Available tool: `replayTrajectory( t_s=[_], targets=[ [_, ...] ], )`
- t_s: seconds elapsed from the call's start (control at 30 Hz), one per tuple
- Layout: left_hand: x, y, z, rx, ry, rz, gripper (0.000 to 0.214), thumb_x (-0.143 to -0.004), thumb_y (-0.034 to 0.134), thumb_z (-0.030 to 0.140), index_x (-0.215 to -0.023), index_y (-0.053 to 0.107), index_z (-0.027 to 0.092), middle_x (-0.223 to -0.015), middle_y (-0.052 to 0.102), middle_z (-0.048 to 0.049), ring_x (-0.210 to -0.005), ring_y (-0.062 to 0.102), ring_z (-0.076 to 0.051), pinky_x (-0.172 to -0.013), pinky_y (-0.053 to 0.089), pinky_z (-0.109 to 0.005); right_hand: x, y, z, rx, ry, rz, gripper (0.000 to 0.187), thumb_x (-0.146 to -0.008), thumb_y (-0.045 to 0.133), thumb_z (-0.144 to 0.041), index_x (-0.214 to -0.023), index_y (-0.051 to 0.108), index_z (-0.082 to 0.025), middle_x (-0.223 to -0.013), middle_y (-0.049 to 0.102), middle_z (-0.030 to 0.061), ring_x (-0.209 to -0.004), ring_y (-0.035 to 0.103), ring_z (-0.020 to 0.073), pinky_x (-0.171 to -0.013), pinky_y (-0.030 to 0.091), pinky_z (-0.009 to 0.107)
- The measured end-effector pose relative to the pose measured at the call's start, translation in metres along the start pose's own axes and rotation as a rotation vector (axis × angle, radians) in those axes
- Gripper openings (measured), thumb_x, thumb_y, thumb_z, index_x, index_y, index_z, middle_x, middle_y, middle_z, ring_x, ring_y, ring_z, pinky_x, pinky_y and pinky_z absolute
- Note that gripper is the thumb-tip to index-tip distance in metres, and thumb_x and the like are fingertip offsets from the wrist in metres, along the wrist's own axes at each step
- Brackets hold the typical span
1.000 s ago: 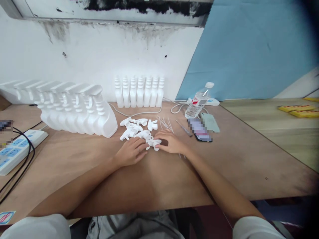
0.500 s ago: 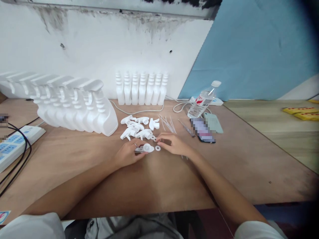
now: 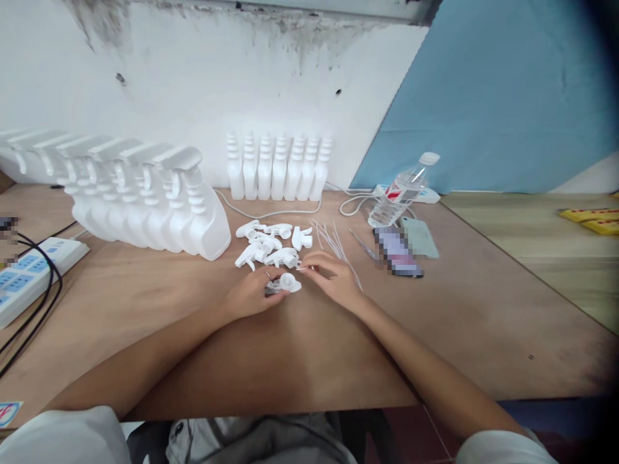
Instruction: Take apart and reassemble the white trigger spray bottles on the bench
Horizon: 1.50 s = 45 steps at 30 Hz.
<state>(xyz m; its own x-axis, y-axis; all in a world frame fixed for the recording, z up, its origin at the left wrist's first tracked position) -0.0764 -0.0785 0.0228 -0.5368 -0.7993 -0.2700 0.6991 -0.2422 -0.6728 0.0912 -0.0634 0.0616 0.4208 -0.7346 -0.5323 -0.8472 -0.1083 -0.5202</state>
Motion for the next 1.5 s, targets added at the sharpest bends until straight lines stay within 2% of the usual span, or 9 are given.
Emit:
replayTrajectory(
  t_s=[0.13,0.3,0.43,0.67,1.1,1.2,1.33,1.4,1.5],
  targets=[
    [0.0,0.0,0.0,-0.021,0.039,0.013,0.031,-0.085,0.056,0.033,-0.114,0.057,0.022,-0.109,0.065,-0.0065,-0.1,0.06,-0.02,-0.088,0.048,-0.033,0.004,0.015,-0.013,-0.003,-0.103,-0.099,0.022,-0.092,0.05,-0.022,-0.101,0.07,-0.025,-0.105,0.066,0.0075,-0.098,0.063,0.019,-0.088,0.05,0.037],
    [0.001,0.0,0.004,-0.043,0.048,-0.004,0.034,-0.086,0.056,0.034,-0.118,0.052,0.022,-0.11,0.064,-0.0067,-0.098,0.06,-0.021,-0.086,0.049,-0.033,0.008,0.021,-0.019,-0.018,-0.152,-0.199,0.028,-0.092,0.046,-0.018,-0.107,0.068,-0.024,-0.11,0.063,0.0095,-0.1,0.062,0.0196,-0.087,0.051,0.038],
    [0.002,-0.002,0.003,-0.01,0.001,0.011,0.043,-0.085,0.058,0.034,-0.123,0.042,0.024,-0.107,0.064,-0.0043,-0.091,0.062,-0.018,-0.08,0.05,-0.031,0.009,0.017,-0.018,-0.028,-0.141,-0.179,0.025,-0.091,0.047,-0.018,-0.109,0.063,-0.023,-0.112,0.062,0.0113,-0.105,0.06,0.022,-0.092,0.049,0.041],
    [0.003,-0.002,0.012,-0.125,0.146,-0.001,0.019,-0.092,0.049,0.034,-0.107,0.053,0.023,-0.102,0.063,-0.0035,-0.092,0.06,-0.016,-0.079,0.047,-0.027,0.01,0.023,-0.018,0.052,-0.197,-0.212,0.019,-0.087,0.054,-0.017,-0.103,0.063,-0.021,-0.112,0.062,0.0124,-0.105,0.06,0.0224,-0.092,0.049,0.04],
    [0.001,-0.003,0.013,-0.137,0.223,-0.014,0.022,-0.095,0.044,0.032,-0.107,0.058,0.021,-0.098,0.062,-0.006,-0.091,0.06,-0.016,-0.08,0.047,-0.027,0.012,0.029,-0.011,0.075,-0.206,-0.223,0.018,-0.094,0.046,-0.02,-0.097,0.064,-0.02,-0.1,0.065,0.01,-0.093,0.062,0.0191,-0.082,0.052,0.034],
    [0.002,-0.003,0.013,-0.169,0.21,-0.01,0.019,-0.094,0.046,0.033,-0.103,0.057,0.02,-0.094,0.062,-0.0052,-0.088,0.059,-0.016,-0.077,0.047,-0.026,0.012,0.029,-0.011,0.063,-0.197,-0.228,0.017,-0.094,0.047,-0.022,-0.098,0.064,-0.021,-0.102,0.065,0.0091,-0.095,0.062,0.0191,-0.084,0.052,0.034],
    [0.003,-0.002,0.011,-0.226,0.14,0.024,0.018,-0.09,0.05,0.034,-0.102,0.053,0.02,-0.091,0.062,-0.0033,-0.077,0.059,-0.015,-0.069,0.046,-0.024,0.008,0.016,-0.008,0.028,-0.153,-0.196,0.021,-0.091,0.052,-0.023,-0.111,0.061,-0.023,-0.11,0.065,0.0084,-0.103,0.061,0.0206,-0.093,0.048,0.038],
    [0.003,-0.003,0.012,-0.243,0.112,0.045,0.021,-0.088,0.052,0.033,-0.105,0.053,0.022,-0.091,0.063,-0.0021,-0.075,0.059,-0.014,-0.068,0.045,-0.024,0.003,-0.002,0.001,0.064,-0.088,-0.076,0.024,-0.092,0.051,-0.023,-0.114,0.06,-0.024,-0.109,0.065,0.0077,-0.102,0.061,0.0205,-0.093,0.048,0.038],
    [0.002,-0.003,0.016,-0.276,0.119,0.045,0.023,-0.086,0.052,0.029,-0.107,0.054,0.023,-0.091,0.063,-0.0012,-0.077,0.061,-0.014,-0.068,0.044,-0.023,-0.002,-0.037,0.022,0.228,-0.003,0.125,0.018,-0.092,0.047,-0.022,-0.1,0.064,-0.022,-0.099,0.066,0.0061,-0.097,0.061,0.0202,-0.088,0.047,0.036]
  ],
)
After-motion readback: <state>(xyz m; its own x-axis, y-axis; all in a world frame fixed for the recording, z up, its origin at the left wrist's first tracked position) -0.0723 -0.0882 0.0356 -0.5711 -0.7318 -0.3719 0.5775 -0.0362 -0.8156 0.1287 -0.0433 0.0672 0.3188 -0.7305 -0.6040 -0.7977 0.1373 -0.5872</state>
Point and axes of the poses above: each hand's wrist, its own x-axis away from the middle knuckle, its own y-axis out of the palm, z = x × y, the point moved 6 cm from there along -x, towards the middle knuckle
